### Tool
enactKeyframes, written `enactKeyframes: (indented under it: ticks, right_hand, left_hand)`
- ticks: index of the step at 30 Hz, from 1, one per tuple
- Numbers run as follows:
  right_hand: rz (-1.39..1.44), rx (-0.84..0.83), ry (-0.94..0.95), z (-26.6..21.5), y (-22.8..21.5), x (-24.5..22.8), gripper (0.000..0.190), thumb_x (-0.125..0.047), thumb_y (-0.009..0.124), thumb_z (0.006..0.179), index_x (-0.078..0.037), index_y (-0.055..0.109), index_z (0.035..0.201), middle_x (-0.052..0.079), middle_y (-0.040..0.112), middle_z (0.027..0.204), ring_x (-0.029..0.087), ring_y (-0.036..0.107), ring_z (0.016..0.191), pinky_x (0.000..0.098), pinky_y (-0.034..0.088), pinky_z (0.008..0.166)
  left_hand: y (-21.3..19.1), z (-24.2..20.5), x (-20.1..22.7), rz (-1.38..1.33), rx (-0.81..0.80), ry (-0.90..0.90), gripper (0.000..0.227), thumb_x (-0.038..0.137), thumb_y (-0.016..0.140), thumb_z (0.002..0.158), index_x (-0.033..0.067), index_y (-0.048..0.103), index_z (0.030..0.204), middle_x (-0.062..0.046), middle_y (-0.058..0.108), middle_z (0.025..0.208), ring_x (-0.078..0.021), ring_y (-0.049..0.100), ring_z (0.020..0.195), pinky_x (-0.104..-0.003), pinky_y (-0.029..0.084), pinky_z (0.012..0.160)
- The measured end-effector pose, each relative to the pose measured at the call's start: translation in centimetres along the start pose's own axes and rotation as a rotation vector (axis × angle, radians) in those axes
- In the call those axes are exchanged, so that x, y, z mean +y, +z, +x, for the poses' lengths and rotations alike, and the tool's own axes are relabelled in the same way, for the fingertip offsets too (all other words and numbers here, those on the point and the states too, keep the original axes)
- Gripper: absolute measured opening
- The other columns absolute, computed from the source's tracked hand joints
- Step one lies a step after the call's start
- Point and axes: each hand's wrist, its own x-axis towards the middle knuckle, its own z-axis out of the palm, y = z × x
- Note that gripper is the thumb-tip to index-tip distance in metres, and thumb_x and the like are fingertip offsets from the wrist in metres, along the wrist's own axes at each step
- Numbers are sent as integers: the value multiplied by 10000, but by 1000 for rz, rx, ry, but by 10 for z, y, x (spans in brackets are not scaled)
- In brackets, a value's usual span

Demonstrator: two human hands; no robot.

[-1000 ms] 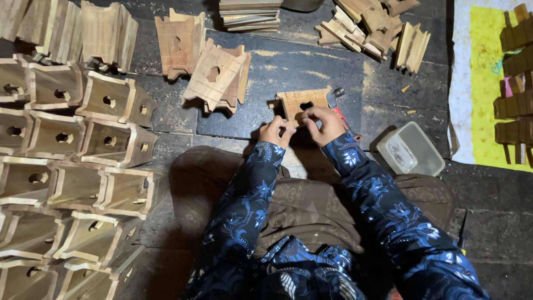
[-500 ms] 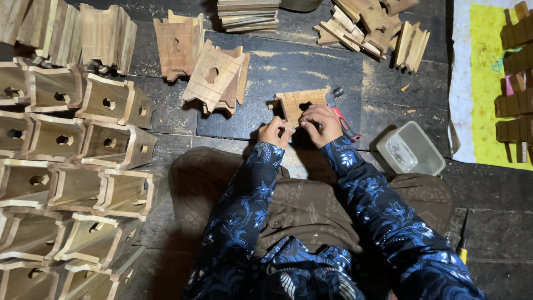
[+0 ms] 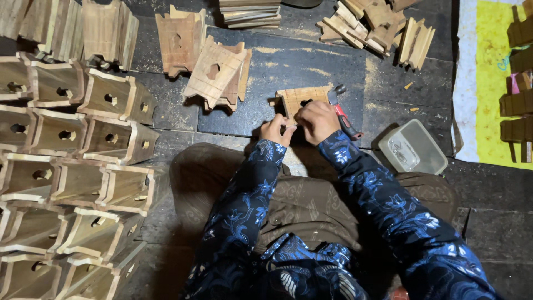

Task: The person assembles small wooden boxes by aligning wooden panels and securing them with small nails using a hammer.

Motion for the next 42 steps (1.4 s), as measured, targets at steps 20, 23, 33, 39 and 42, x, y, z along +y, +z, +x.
enactKeyframes:
  ticks: [20,23,33,39,42]
  right_hand:
    - [-286,-568,1104,-94,-30,77,563,-422,712,844,-346,555,1379,31,599,1343,299,595,1281,555,500,1037]
    - [-242,-586,1090,-71,-57,50,529,-441,604,891,-254,526,1380,121,619,1330,378,655,1202,563,512,1000]
    - [-476,-598,1040,-46,-125,47,531,-627,371,1026,-253,687,1231,122,780,1125,367,725,1104,504,526,923]
    - [-259,-277,1218,-128,-67,157,477,-481,468,1030,-135,762,1174,189,764,1116,385,673,1171,532,511,976]
    - [88,81,1211,-120,-88,100,457,-489,515,1048,-132,716,1249,205,707,1194,392,582,1261,517,441,1084]
  left_hand:
    - [-26,0,68,82,23,-99,280,207,884,747,119,640,851,-192,743,800,-362,744,802,-402,619,630]
    - [-27,1,68,92,3,-144,253,201,880,746,133,673,875,-198,747,844,-338,750,830,-367,632,648]
    - [-20,2,58,136,-36,-100,282,196,896,734,101,658,854,-204,747,865,-355,747,829,-380,645,635]
    - [-15,2,54,88,-33,-139,262,180,880,743,79,681,882,-234,742,908,-355,747,850,-348,663,670]
    - [-16,-4,59,34,-13,-131,289,151,892,738,33,654,854,-257,733,907,-413,732,857,-365,663,685]
